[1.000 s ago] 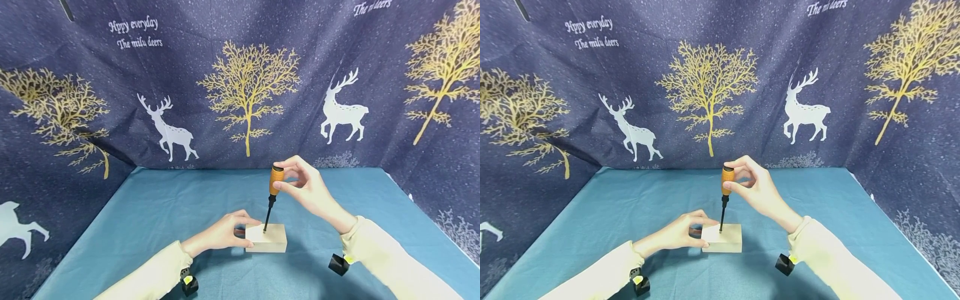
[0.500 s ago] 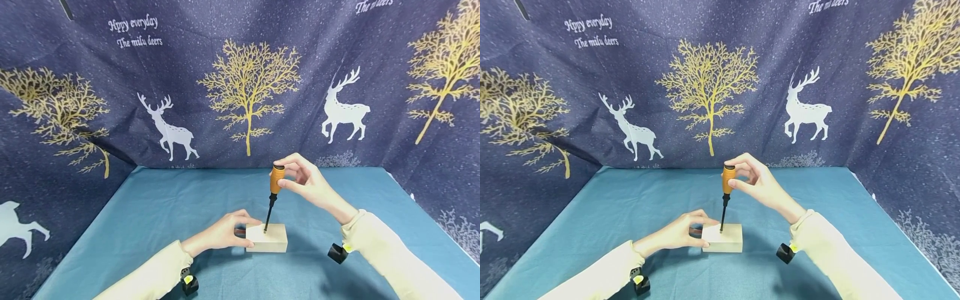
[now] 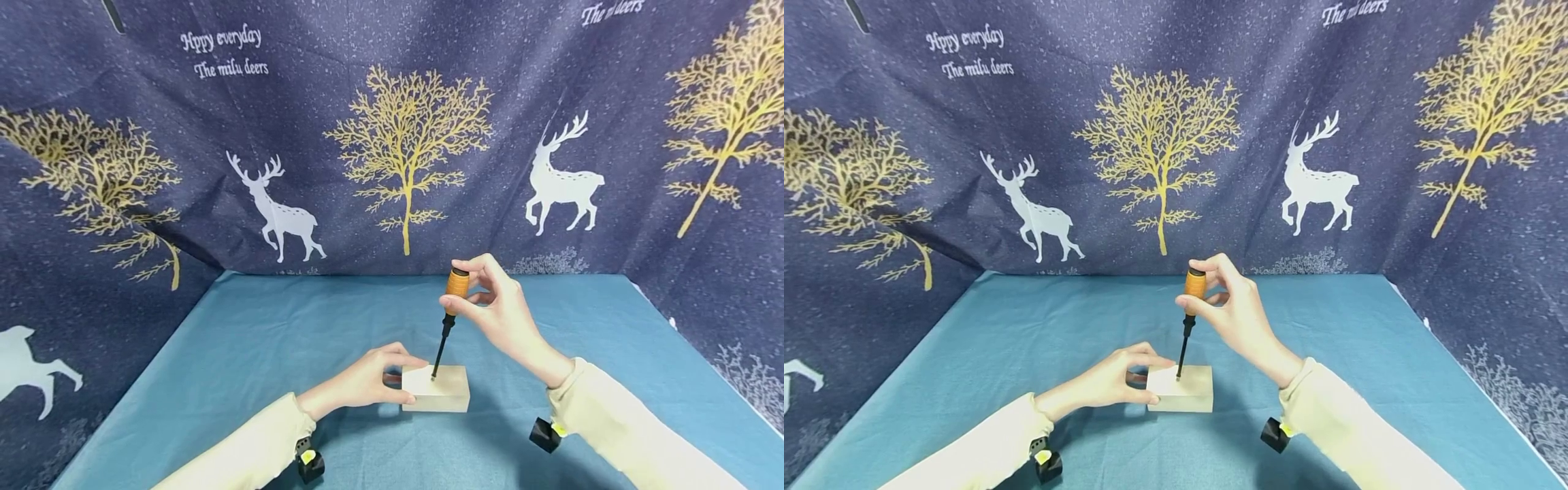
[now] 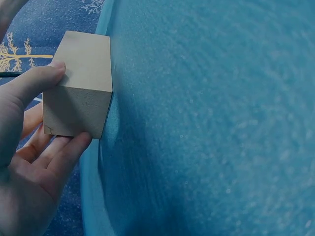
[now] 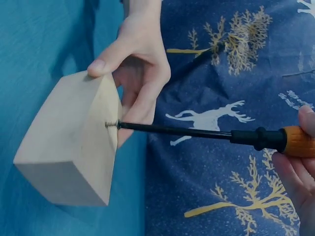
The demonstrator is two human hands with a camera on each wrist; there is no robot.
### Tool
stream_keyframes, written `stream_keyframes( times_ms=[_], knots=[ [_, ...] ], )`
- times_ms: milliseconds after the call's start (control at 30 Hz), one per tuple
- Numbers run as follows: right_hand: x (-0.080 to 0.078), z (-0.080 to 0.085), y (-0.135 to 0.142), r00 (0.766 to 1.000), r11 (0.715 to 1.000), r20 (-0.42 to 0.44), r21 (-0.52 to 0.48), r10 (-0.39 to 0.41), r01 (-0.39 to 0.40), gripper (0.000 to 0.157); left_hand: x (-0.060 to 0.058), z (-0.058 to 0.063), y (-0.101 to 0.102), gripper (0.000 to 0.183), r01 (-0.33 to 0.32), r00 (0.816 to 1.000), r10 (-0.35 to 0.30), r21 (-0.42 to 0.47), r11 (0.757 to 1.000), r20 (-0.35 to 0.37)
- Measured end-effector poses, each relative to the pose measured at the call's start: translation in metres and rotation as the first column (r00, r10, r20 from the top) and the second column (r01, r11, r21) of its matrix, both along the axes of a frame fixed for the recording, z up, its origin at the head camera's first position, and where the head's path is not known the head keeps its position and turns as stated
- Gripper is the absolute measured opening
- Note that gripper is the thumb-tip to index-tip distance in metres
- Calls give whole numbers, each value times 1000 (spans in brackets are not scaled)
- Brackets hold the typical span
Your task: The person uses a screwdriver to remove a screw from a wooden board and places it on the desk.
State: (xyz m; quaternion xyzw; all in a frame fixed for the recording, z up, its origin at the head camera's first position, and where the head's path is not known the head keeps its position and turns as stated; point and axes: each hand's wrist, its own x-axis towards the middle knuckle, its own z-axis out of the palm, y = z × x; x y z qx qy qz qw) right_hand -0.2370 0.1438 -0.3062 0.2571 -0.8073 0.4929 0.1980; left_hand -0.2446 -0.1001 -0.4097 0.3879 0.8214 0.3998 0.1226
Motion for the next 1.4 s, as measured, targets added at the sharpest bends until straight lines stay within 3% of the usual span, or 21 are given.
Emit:
stream_keyframes(
  times_ms=[300, 400, 467, 600, 667, 700, 733, 800, 867, 933, 967, 1033, 1067, 1167, 1400],
  knots=[
    [-3, 2, 1, 997, 997, 42, -38, 67, -66, 40, 0, -1, -1, 53, 3, 1000, -3, 0, 1000, -2],
    [-5, 3, 3, 980, 980, 79, -94, 183, -176, 41, 0, -1, -1, 53, 4, 1000, -4, -4, 1000, -5],
    [-8, 3, 7, 945, 944, 97, -142, 313, -298, 41, 0, -1, 0, 53, 4, 1000, -4, -7, 1000, -4],
    [-15, 3, 17, 802, 798, 102, -232, 589, -557, 43, 0, -1, 0, 53, 5, 1000, -5, -8, 1000, 6],
    [-18, 2, 20, 744, 740, 104, -260, 660, -621, 43, -1, -1, 0, 54, 6, 1000, -6, -7, 1000, 11],
    [-18, 2, 21, 730, 726, 108, -270, 675, -632, 43, -1, -1, 0, 54, 6, 1000, -5, -8, 1000, 13],
    [-18, 1, 22, 732, 729, 110, -274, 672, -628, 43, -1, -1, 0, 54, 4, 1000, -4, -9, 1000, 13],
    [-18, 1, 20, 762, 758, 114, -270, 638, -594, 42, -1, -1, 0, 54, 1, 1000, -1, -11, 1000, 16],
    [-16, 0, 17, 838, 835, 109, -219, 534, -504, 44, -1, 0, 0, 54, -3, 1000, 3, -12, 1000, 16],
    [-12, 0, 13, 920, 919, 88, -145, 381, -367, 47, -1, 0, 0, 53, -8, 1000, 8, -13, 1000, 17],
    [-10, 0, 11, 951, 951, 74, -101, 301, -294, 48, -1, 0, 0, 53, -9, 1000, 9, -13, 1000, 18],
    [-6, 2, 8, 989, 990, 42, -16, 144, -144, 50, 0, 0, 0, 54, -11, 1000, 11, -12, 1000, 16],
    [-4, 4, 6, 996, 996, 26, 12, 85, -85, 50, 0, -1, 0, 54, -12, 1000, 12, -14, 1000, 15],
    [-1, 8, 2, 1000, 999, 0, 44, 9, -9, 46, -1, -1, 0, 54, -14, 1000, 14, -16, 1000, 10],
    [0, 10, 3, 999, 1000, 39, 6, -26, 25, 38, -1, -1, -1, 53, -13, 1000, 13, -12, 1000, 23]
  ],
)
